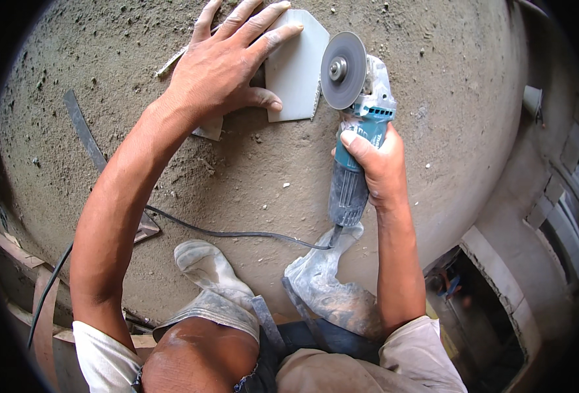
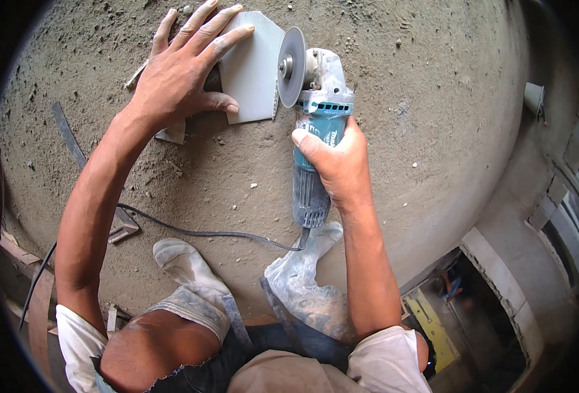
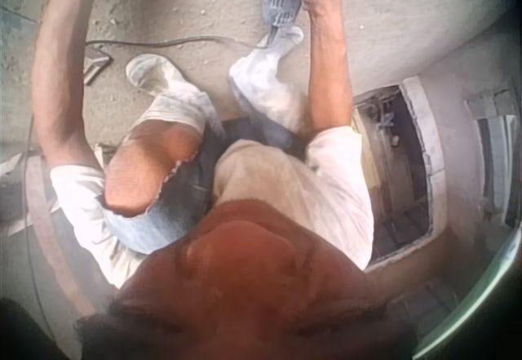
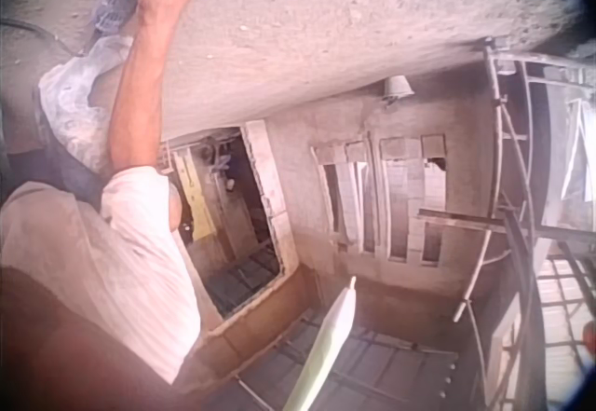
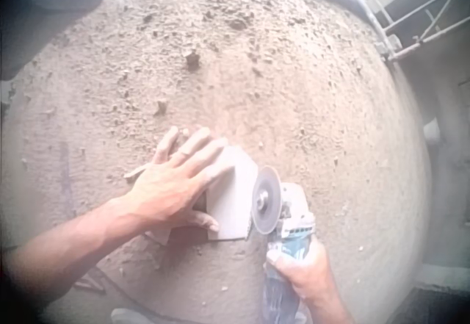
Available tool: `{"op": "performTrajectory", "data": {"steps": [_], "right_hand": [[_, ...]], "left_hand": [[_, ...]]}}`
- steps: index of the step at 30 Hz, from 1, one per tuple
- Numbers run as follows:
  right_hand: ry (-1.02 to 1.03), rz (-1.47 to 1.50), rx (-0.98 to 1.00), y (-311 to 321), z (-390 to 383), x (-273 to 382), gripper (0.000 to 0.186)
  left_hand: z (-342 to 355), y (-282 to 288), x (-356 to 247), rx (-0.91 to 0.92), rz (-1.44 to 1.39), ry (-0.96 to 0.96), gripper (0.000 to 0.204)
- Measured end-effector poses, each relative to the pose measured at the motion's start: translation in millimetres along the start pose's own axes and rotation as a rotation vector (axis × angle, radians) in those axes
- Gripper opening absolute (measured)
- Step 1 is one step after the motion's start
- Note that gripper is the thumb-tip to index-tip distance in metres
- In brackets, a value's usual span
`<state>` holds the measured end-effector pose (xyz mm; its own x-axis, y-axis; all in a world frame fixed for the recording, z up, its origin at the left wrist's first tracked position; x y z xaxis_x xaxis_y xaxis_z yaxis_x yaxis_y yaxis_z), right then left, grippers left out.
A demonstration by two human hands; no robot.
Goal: The person uses an angle grinder to cut a white tile into a specific shape. They mark the tile with a pen, cut along the marked lines, and then test the fit against a wall corner.
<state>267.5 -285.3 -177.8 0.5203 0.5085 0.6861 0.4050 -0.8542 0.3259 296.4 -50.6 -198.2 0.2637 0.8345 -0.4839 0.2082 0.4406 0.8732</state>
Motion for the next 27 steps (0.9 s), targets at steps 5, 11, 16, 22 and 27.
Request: {"op": "performTrajectory", "data": {"steps": [5,11,16,22,27], "right_hand": [[0.002,0.002,-0.002,0.4,2.5,1.0,0.055],[0.007,0.005,0.000,-0.4,5.1,5.1,0.056],[0.003,0.008,-0.010,-0.1,6.6,7.8,0.055],[0.007,-0.007,-0.011,0.6,10.2,8.1,0.054],[-0.012,0.054,-0.010,-0.6,10.6,10.4,0.050]], "left_hand": [[2.2,6.2,-4.8,0.061,-0.012,0.025,0.109],[2.2,-1.6,0.4,-0.009,0.018,0.010,0.108],[2.2,9.9,-4.6,0.151,-0.101,0.047,0.106],[1.8,2.3,-1.0,-0.010,0.005,0.005,0.107],[0.3,2.5,-2.0,0.051,-0.037,0.020,0.108]]}}
Point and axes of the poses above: each hand's wrist, its own z-axis towards the middle knuckle, its own y-axis out of the back of the hand, x = y × z, the point moved 10 cm from there along z, towards the middle knuckle, and after that the axes turned 7 degrees about -z, right-handed, at the moved point
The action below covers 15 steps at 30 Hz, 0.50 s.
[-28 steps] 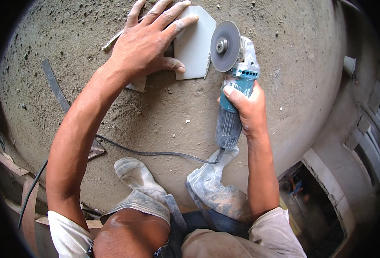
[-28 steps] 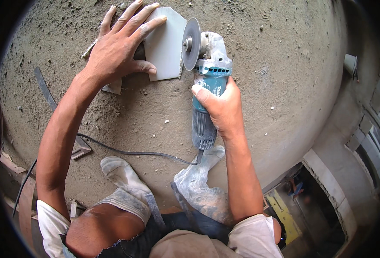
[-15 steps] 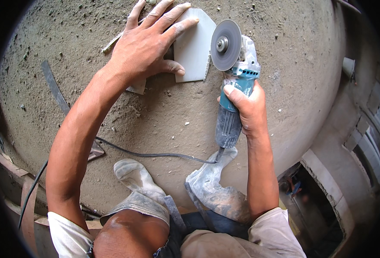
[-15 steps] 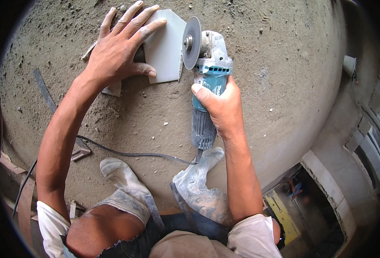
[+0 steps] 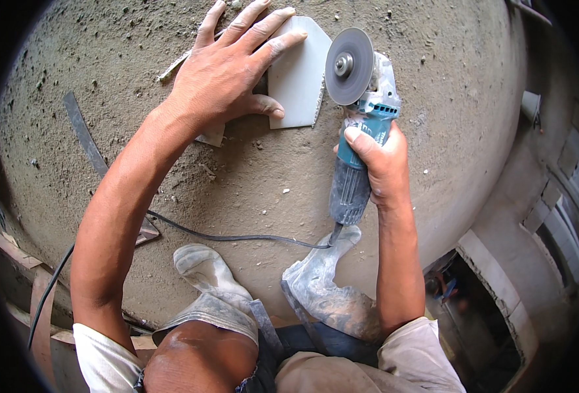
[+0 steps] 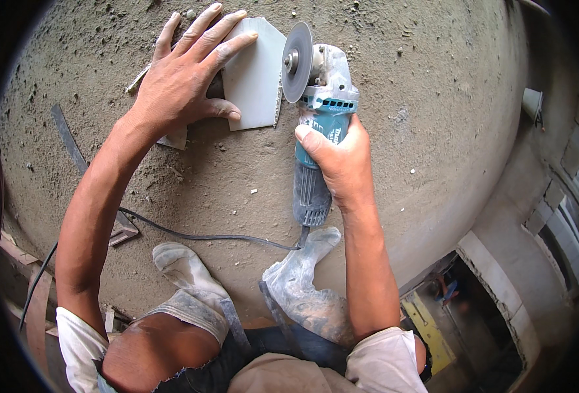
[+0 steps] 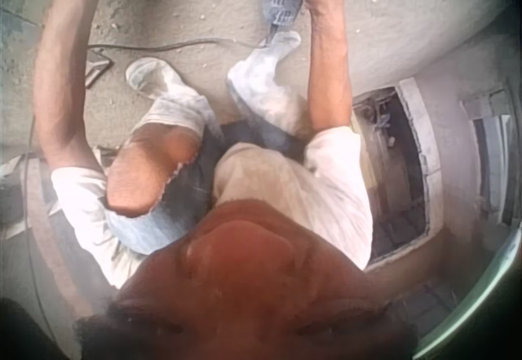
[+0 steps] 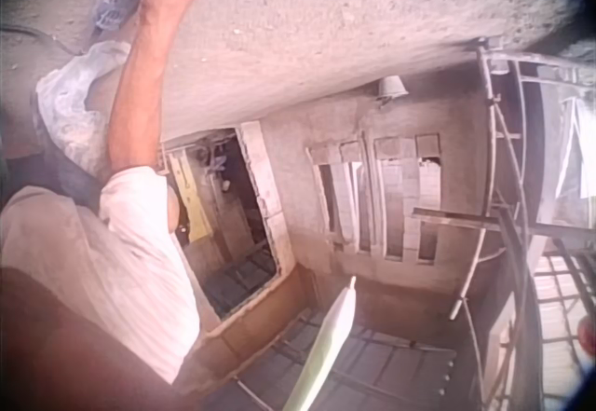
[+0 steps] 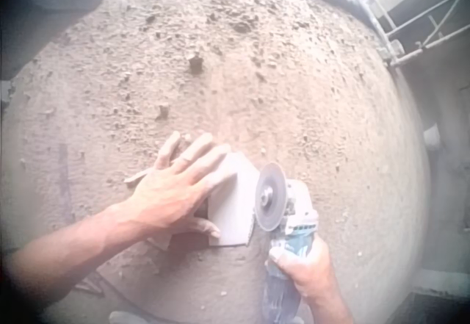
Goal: The person uses an angle grinder to cut a white tile into a specific shape. They mark the tile with a pen, cut along the marked lines, and then test the fit against a wall corner.
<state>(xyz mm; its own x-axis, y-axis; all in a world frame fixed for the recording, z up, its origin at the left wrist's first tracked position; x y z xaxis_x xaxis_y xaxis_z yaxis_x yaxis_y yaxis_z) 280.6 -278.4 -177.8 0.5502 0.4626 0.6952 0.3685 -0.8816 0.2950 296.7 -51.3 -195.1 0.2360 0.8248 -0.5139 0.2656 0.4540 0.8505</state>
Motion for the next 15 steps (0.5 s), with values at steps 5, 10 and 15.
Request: {"op": "performTrajectory", "data": {"steps": [5,10,15], "right_hand": [[-0.009,0.013,0.003,0.0,3.0,1.6,0.047],[-0.003,0.015,0.009,-1.3,7.6,5.3,0.046],[0.052,-0.058,0.013,0.0,14.7,9.4,0.053]], "left_hand": [[1.1,5.7,-1.4,0.054,-0.043,0.011,0.107],[-0.1,-4.4,3.4,-0.047,-0.037,-0.020,0.107],[-0.4,-3.7,2.4,-0.044,-0.018,-0.023,0.107]]}}
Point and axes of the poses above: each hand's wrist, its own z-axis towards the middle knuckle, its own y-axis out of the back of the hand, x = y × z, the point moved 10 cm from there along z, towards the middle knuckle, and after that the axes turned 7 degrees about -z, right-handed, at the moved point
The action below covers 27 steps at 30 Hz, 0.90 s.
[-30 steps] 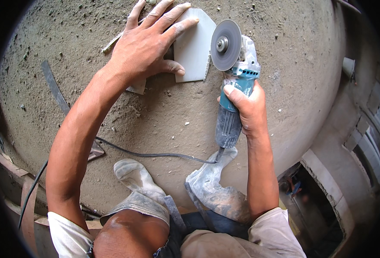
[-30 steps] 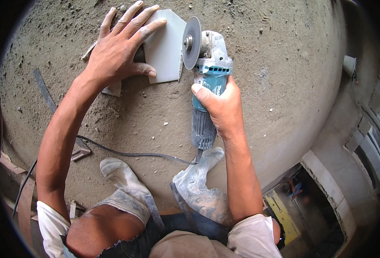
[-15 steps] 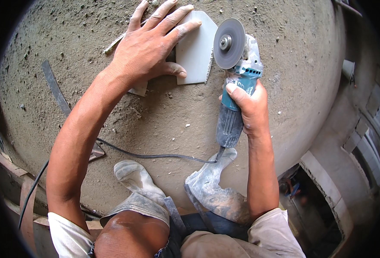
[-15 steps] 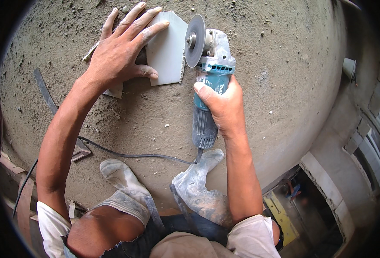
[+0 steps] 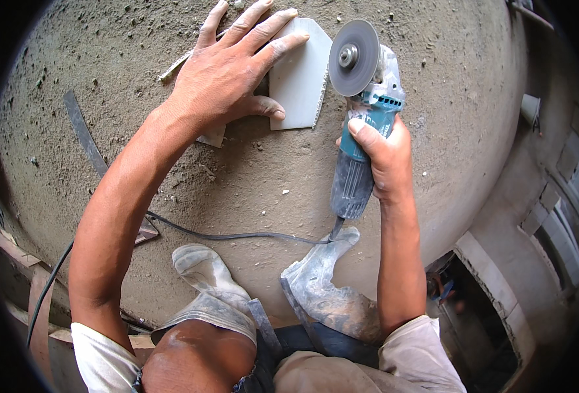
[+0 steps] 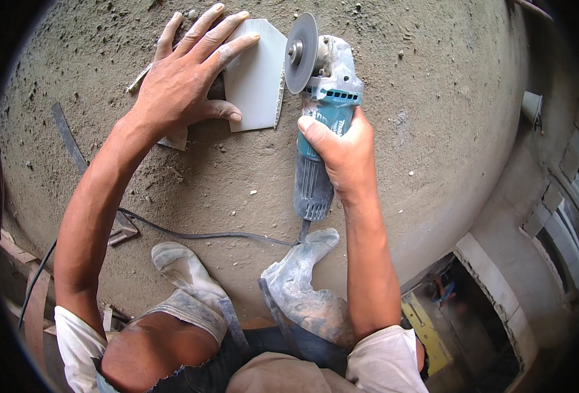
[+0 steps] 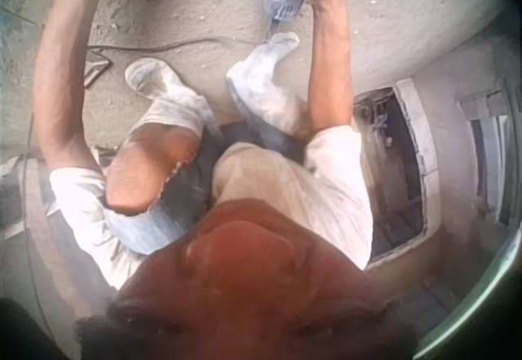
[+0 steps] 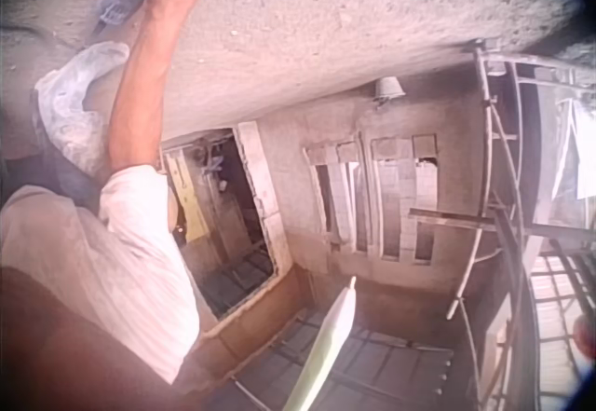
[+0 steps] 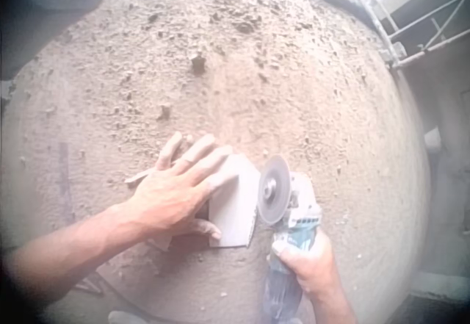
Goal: The person uses an angle grinder to cut a white tile into a specific shape. They mark the tile with a pen, cut along the marked lines, and then test the fit against a wall corner.
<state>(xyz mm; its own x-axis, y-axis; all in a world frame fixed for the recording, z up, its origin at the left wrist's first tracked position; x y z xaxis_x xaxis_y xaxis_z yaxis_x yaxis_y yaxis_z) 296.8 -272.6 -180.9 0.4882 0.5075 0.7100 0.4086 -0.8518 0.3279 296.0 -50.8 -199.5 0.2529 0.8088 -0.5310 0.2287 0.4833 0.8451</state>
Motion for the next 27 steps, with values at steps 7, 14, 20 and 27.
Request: {"op": "performTrajectory", "data": {"steps": [7,14,20,27], "right_hand": [[-0.024,0.068,0.003,0.3,4.5,4.2,0.049],[-0.030,0.047,0.003,-1.1,3.1,7.4,0.050],[-0.026,-0.023,-0.003,0.8,-6.0,-4.5,0.053],[-0.069,0.001,-0.002,-1.3,-24.5,-17.3,0.053]], "left_hand": [[-0.2,2.2,-1.4,-0.007,-0.007,0.001,0.107],[0.2,-1.9,0.1,-0.021,0.019,0.007,0.106],[-1.9,-0.4,-0.1,-0.040,-0.003,-0.004,0.105],[-1.1,10.2,-6.0,0.059,-0.053,0.014,0.106]]}}
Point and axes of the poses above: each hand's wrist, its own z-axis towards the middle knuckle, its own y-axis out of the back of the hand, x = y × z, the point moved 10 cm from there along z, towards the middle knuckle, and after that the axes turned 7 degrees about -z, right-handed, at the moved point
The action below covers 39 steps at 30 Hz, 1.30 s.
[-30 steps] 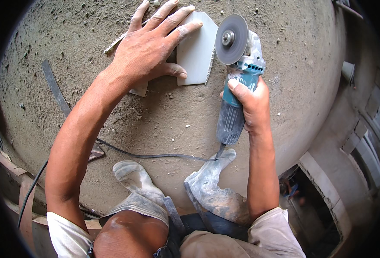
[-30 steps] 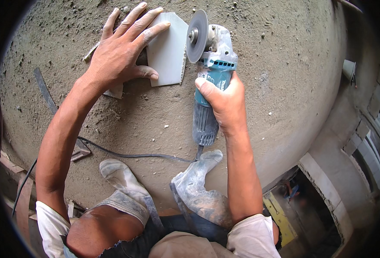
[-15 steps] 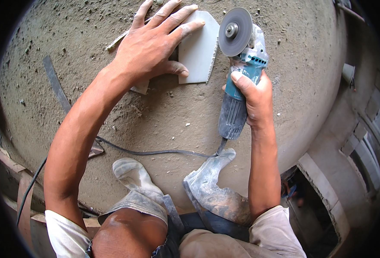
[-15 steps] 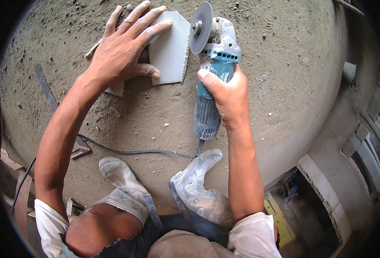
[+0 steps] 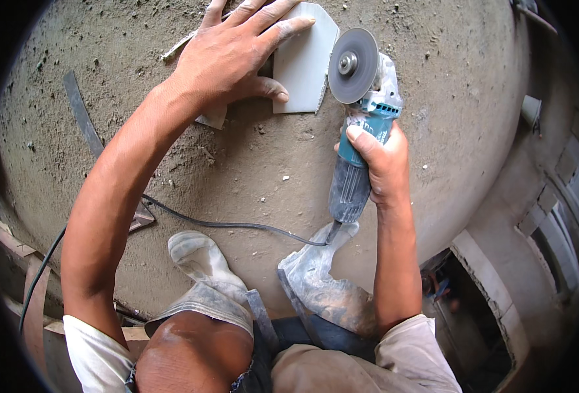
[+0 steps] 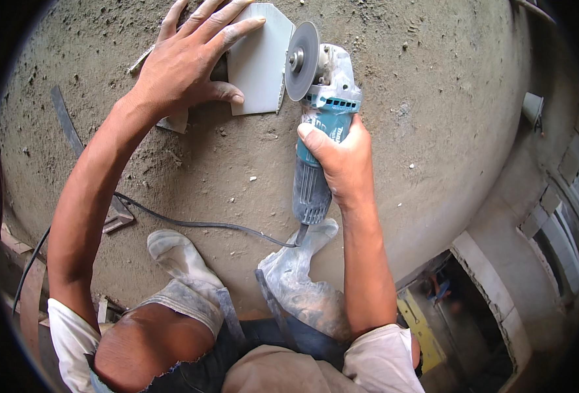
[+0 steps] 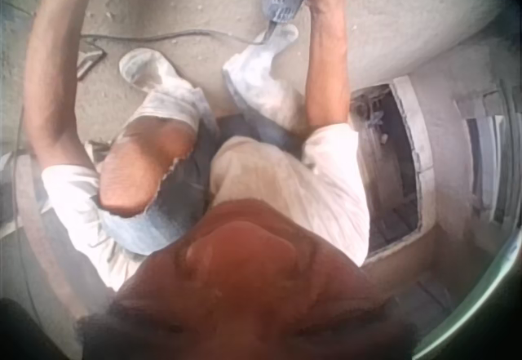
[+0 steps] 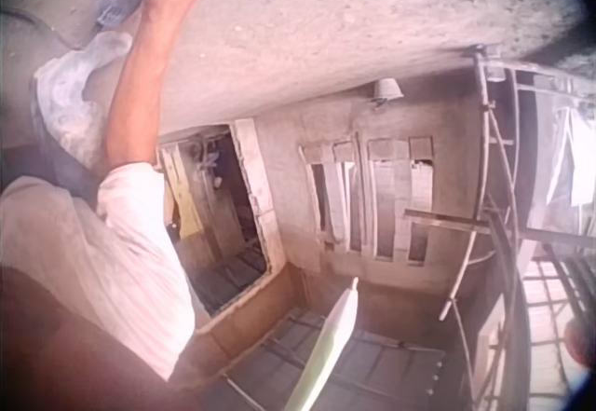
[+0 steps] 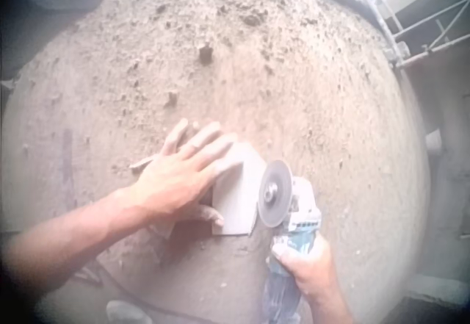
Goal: The person uses an angle grinder to cut a white tile into a specific shape. They mark the tile with a pen, cut along the marked lines, and then test the fit against a wall corner.
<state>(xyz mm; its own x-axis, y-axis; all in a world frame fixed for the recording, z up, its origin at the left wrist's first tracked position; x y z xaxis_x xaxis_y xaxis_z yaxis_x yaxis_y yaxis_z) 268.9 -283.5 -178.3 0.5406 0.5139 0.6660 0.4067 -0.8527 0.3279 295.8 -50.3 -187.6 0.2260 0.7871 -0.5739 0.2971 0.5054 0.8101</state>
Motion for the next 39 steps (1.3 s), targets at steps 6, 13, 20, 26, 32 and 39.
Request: {"op": "performTrajectory", "data": {"steps": [6,13,20,26,32,39], "right_hand": [[-0.025,0.003,0.017,-1.3,-14.9,-13.5,0.052],[-0.033,0.011,0.007,-1.2,-31.3,-24.1,0.051],[-0.080,0.025,0.019,-1.3,-43.6,-35.2,0.052],[-0.056,-0.013,0.024,-0.8,-49.8,-39.1,0.048],[-0.077,-0.010,0.015,-0.4,-54.9,-42.6,0.047],[-0.073,-0.016,0.020,-0.3,-55.9,-45.2,0.046]], "left_hand": [[-0.1,-6.5,4.0,-0.115,0.088,-0.029,0.109],[-0.7,4.7,-4.5,0.037,0.015,0.034,0.110],[0.6,2.7,-3.5,-0.034,0.020,0.006,0.111],[0.6,-6.7,5.1,-0.133,0.110,-0.023,0.111],[-0.4,10.7,-8.1,0.021,-0.004,0.044,0.111],[-1.4,10.6,-7.1,0.001,0.004,0.030,0.111]]}}
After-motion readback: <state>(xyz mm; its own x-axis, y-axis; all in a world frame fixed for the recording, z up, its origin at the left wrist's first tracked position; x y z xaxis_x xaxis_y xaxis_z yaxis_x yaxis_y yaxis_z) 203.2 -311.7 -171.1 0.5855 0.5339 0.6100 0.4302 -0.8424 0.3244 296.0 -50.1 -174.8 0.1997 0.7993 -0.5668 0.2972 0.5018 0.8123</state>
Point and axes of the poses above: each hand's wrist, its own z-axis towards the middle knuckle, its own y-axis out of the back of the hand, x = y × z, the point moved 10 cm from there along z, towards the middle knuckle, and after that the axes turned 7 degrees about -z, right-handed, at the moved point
